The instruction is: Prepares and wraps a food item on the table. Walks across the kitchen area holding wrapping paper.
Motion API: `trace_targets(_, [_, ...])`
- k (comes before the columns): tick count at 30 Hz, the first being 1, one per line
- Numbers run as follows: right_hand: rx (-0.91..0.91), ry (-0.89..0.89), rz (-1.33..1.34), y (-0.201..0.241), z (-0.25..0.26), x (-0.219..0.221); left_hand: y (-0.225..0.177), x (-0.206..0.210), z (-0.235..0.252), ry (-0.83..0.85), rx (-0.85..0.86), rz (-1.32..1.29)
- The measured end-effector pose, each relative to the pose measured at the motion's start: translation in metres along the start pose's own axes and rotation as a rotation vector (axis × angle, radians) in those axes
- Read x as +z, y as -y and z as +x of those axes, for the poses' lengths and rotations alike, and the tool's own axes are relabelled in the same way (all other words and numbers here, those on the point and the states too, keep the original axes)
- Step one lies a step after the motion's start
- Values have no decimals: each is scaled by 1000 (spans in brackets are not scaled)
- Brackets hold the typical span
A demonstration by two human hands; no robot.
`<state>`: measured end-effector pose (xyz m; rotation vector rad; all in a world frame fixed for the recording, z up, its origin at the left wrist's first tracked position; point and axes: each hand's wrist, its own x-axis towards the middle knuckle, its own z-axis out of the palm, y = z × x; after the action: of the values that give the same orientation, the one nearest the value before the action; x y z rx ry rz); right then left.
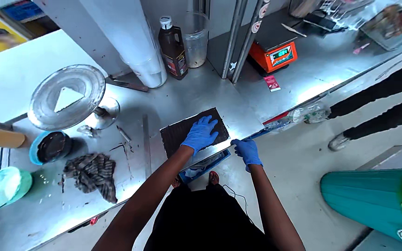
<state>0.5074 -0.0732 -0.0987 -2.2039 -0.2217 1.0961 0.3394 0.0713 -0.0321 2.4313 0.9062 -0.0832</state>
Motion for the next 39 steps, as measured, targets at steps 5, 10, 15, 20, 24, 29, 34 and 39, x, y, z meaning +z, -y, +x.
trace_targets(5, [4,15,22,2,2,0,2,0,4,-12,-19,-13])
trace_targets(10, [1,37,40,0,4,-2,-1,3,7,-10,-14,-3])
trace_targets(15, [-40,21,38,-8,-1,1,-10,9,11,49,30,50])
trace_targets(20, [-76,-47,-118,-4,-22,-1,-23,27,17,63,77,144])
trace_targets(24, [-135,-194,-329,5,-24,1,-31,39,20,29,50,180])
trace_targets(29, [-303,-131,-357,11,-34,-6,-32,48,20,-17,12,176])
trace_targets(34, [-396,125,-60,15,-17,-5,-29,54,19,-43,-21,138])
trace_targets(39, [-257,328,29,34,-17,-9,-31,58,14,-59,-29,133])
